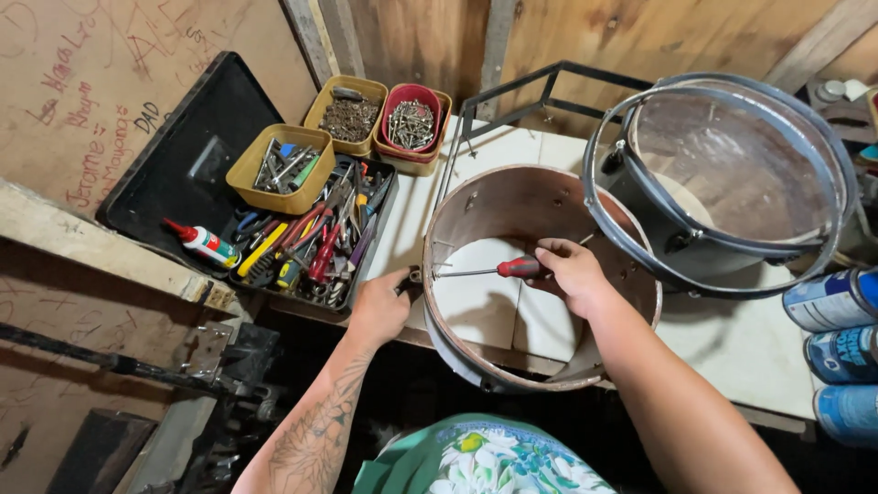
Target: The person uses a screwdriver to tighten screws on the rim of a drum shell. They repeatedly reach into containers to select screws and fasten them into the drum hardware.
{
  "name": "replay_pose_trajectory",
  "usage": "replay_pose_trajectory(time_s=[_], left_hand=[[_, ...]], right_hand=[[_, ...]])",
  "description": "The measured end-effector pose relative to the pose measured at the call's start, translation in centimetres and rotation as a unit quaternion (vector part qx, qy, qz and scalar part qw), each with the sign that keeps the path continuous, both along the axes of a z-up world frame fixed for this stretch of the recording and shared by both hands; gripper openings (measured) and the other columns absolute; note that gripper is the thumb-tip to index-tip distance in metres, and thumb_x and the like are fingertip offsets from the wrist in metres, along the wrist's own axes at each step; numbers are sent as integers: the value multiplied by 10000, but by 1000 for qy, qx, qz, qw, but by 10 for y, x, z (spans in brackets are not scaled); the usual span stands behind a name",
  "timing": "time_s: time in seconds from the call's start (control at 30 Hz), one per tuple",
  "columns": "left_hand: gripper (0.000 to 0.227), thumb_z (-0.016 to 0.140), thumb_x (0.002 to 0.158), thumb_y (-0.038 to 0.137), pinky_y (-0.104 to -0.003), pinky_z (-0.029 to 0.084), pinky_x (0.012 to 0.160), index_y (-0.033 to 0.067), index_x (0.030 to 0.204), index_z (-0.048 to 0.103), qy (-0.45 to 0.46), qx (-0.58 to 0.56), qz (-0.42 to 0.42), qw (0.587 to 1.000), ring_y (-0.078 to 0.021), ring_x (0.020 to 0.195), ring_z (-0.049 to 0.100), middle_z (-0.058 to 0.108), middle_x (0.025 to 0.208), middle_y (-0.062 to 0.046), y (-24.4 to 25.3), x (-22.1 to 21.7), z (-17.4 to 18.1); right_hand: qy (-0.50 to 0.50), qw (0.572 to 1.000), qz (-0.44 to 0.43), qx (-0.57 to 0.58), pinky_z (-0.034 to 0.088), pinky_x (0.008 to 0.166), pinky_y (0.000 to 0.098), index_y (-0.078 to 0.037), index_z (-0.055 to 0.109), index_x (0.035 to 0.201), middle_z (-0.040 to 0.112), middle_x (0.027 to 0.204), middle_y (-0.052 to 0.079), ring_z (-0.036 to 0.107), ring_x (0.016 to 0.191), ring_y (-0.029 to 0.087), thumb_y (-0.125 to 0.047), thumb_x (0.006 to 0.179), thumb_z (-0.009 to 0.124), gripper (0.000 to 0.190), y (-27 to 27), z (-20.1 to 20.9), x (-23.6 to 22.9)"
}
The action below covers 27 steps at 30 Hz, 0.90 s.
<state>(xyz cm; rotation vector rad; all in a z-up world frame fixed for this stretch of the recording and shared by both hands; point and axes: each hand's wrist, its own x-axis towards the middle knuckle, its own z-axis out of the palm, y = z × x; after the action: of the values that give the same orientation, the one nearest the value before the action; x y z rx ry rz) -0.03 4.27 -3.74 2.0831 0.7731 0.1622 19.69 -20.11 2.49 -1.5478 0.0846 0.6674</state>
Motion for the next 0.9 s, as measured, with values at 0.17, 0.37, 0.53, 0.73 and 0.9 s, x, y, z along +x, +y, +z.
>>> replay_pose_trajectory(time_s=[0.17,0.37,0.53,0.73,0.9], left_hand=[[435,654,866,200,-471,567,987,143,1290,732,7,8,-3,1000,-368,1116,696,772,1108,-180,-6,-2,15],[421,635,881,215,-479,563,992,161,1287,730,17,31,-18,999,-369,1120,690,769,1119,-172,3,2,-3],[444,635,871,216,-470,566,985,138,1298,725,23,37,-21,999,-376,1119,696,772,1110,-182,-3,-1,9],[424,615,879,247,-486,544,1013,212,1286,728,32,45,-22,998,-352,1145,674,767,1130,-142,4,3,-5],[444,607,887,218,-480,546,1012,138,1309,720,33,58,-33,997,-376,1149,678,756,1147,-198,7,4,-7]], right_hand=[[-145,938,97,-300,546,982,456,-271,769,1192,750,1175,6,660,1194,223,-680,929,602,514,9,-22,1],[14,999,-17,46,621,841,506,55,612,1300,563,1123,186,608,957,324,-75,955,577,371,4,-21,14],[-50,997,2,-62,657,588,421,11,620,1290,648,963,256,719,673,363,-281,1022,625,397,6,-22,14],[30,1000,-1,1,647,767,520,47,618,1199,583,1040,193,678,914,365,-143,943,598,319,8,3,1],[-46,994,28,-92,666,472,515,-34,744,1076,704,836,283,738,608,412,-336,949,748,327,3,-55,26]])
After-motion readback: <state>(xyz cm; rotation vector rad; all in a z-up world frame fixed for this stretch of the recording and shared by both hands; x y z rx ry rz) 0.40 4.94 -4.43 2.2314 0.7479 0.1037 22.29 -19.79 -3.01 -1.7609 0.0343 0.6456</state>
